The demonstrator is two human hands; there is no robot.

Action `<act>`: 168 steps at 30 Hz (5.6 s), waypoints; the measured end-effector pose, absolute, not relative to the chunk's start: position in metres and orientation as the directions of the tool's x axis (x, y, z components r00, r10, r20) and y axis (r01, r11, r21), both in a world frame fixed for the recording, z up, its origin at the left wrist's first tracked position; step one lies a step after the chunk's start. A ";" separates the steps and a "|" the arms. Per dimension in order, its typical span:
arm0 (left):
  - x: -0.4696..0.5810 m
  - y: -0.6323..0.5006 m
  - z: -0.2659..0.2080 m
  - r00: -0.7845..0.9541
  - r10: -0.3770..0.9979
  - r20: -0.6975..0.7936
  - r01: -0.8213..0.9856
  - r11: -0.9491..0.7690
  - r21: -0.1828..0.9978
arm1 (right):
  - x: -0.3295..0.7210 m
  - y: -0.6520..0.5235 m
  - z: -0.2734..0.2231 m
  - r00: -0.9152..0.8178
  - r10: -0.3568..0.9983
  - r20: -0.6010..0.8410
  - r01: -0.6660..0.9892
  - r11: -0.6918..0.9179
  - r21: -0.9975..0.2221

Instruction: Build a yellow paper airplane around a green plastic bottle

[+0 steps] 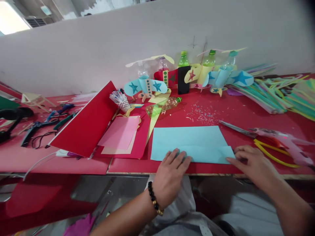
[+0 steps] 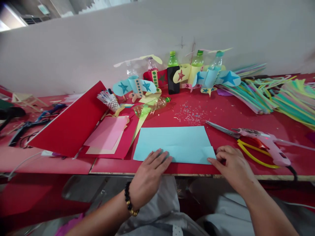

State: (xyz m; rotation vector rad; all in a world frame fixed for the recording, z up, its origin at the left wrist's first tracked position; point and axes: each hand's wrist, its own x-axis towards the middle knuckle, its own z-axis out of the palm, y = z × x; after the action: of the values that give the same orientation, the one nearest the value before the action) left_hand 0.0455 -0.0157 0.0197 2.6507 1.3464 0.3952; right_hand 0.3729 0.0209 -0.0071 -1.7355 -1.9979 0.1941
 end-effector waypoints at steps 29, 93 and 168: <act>0.063 -0.023 0.016 0.552 0.819 0.157 0.817 -0.569 0.094 | 0.365 0.021 0.006 -0.064 0.959 0.276 0.882 0.184 -0.434; 0.036 -0.039 0.010 0.521 0.817 0.246 0.839 -0.544 0.029 | 0.222 -0.042 0.001 -0.542 0.798 0.263 0.813 0.577 -0.074; -0.013 0.032 -0.008 0.668 0.592 0.451 0.687 -0.723 -0.067 | 0.499 0.041 0.024 0.264 0.858 0.440 0.950 -0.154 -0.271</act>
State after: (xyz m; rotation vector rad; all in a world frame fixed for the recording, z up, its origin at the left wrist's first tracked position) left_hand -0.0129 0.0320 -0.0081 3.0776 1.2000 0.6923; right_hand 0.4994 0.0409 0.0237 -2.0505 -1.6307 -0.2478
